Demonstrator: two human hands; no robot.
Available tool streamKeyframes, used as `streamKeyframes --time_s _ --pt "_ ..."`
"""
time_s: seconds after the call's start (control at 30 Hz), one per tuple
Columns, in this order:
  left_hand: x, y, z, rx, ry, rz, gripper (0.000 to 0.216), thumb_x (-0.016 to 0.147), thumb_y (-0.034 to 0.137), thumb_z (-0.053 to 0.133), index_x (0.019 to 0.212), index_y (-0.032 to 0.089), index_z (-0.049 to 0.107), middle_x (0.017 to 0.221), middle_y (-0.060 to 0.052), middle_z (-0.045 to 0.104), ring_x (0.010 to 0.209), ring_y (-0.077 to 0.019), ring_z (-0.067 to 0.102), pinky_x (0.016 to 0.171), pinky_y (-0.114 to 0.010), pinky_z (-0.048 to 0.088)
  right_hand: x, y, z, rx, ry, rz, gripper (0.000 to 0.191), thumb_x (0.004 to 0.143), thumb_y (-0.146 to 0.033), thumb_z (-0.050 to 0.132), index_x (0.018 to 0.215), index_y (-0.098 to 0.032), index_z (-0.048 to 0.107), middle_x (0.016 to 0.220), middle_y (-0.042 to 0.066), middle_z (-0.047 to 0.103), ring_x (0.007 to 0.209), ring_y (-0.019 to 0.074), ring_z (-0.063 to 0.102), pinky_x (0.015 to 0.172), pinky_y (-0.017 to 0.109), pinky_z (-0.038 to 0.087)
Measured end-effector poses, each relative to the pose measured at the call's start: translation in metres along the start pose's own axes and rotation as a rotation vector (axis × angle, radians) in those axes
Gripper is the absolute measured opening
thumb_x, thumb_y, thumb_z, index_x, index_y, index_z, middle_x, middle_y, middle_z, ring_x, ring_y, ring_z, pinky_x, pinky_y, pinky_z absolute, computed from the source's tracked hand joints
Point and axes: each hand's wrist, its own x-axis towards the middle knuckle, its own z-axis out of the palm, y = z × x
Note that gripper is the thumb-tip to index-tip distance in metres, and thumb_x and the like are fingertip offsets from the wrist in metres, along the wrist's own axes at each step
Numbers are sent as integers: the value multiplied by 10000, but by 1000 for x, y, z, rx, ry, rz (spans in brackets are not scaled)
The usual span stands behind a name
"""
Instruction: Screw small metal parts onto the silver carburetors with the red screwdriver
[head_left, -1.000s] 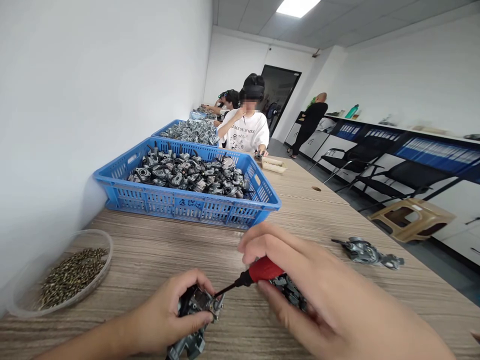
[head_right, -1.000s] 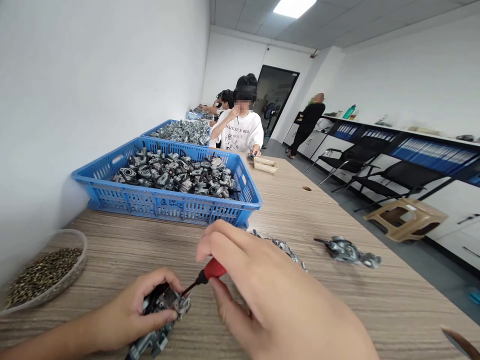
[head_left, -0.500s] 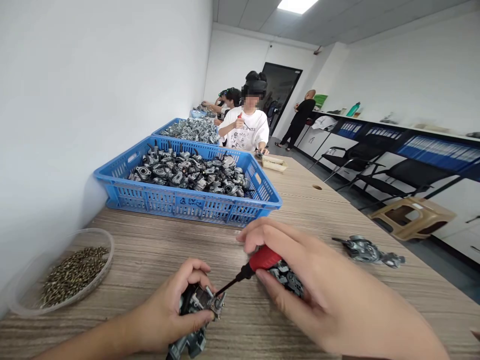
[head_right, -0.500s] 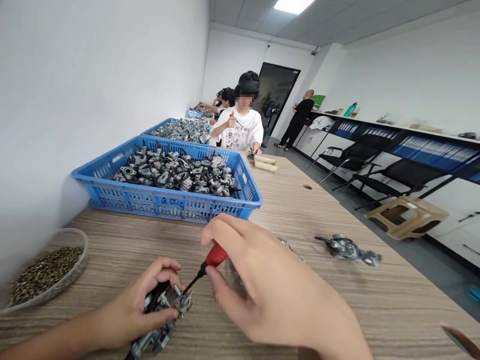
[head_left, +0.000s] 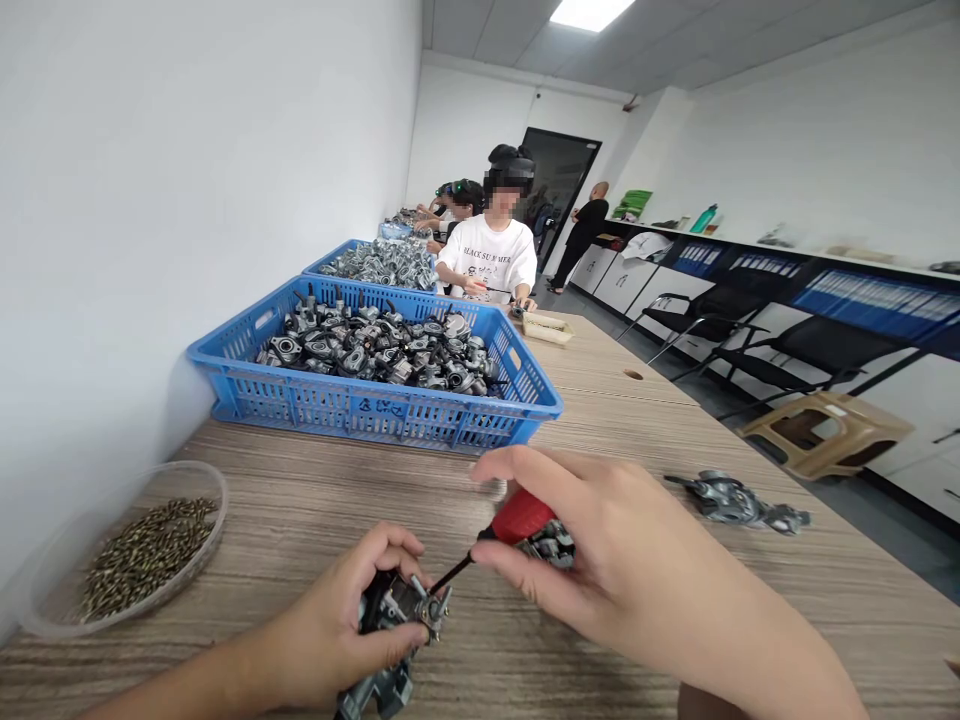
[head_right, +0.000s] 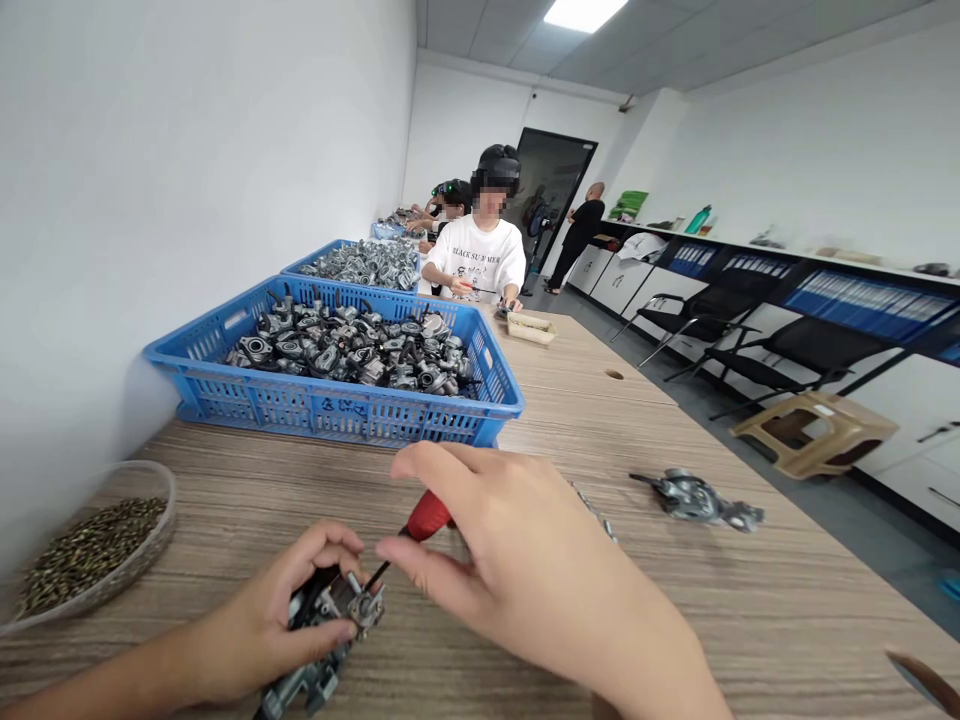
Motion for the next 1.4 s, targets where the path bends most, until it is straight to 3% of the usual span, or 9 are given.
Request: streamKeyframes --time_s 0.1,0.2,0.33,0.43,0.67,0.8,0.93,1.2,1.4 --pt "1 1 -1 -2 2 -3 479 894 185 772 1294 246 513 1169 -61 756 1066 -240 704 967 -365 494 -5 -5 -9 108 -67 1 389 971 -174 664 1338 -264 573 1163 56 755 938 217 738 794 329 564" --pt "1 1 -2 34 9 6 449 893 185 782 1273 238 548 1160 -59 760 1074 -242 697 974 -362 480 -7 -8 -15 182 -144 -58 318 989 -86 566 1243 -274 605 1139 28 750 942 179 720 789 292 555" --pt "1 -1 -2 50 10 15 453 890 184 783 1280 236 559 1154 -56 762 1062 -238 690 962 -354 474 -3 -4 -7 113 -105 -66 42 1111 -299 617 1109 -268 646 932 -15 736 727 152 643 628 289 452" --pt "0 -2 -1 22 1 15 452 893 196 779 1280 235 550 1155 -59 761 1053 -236 691 956 -352 478 1 -1 1 7 -33 -41 162 1108 -417 638 1082 -257 647 823 -29 710 631 156 597 582 305 397" --pt "0 -1 -2 77 17 11 348 883 216 783 1197 213 632 1091 -50 753 988 -227 664 893 -335 481 -7 -8 -12 140 -140 20 243 1014 -137 552 1225 -255 571 1102 39 735 908 193 701 777 319 530" --pt "0 2 -2 134 35 13 290 866 213 785 1139 203 686 1021 -37 735 935 -221 636 853 -330 475 -7 -7 -12 172 -178 -33 28 1103 -261 594 1090 -267 618 982 3 741 791 172 670 670 291 474" --pt "1 2 -2 138 27 8 282 877 254 787 1137 198 692 995 -36 723 916 -223 624 844 -334 466 0 -7 -1 97 -63 43 177 1108 -426 630 1104 -249 620 863 0 751 670 182 656 595 298 427" --pt "0 4 -2 148 38 2 272 863 244 787 1119 197 707 998 -42 731 915 -232 631 839 -334 461 -7 -9 -11 152 -167 31 206 1033 -178 585 1207 -283 552 1190 45 706 972 207 695 799 322 537" --pt "0 6 -2 169 41 -6 291 856 235 790 1132 195 708 1008 -36 725 921 -223 625 842 -319 462 -6 -6 -10 187 -178 -62 53 1125 -240 564 1092 -272 592 1011 1 703 828 164 638 686 279 458"
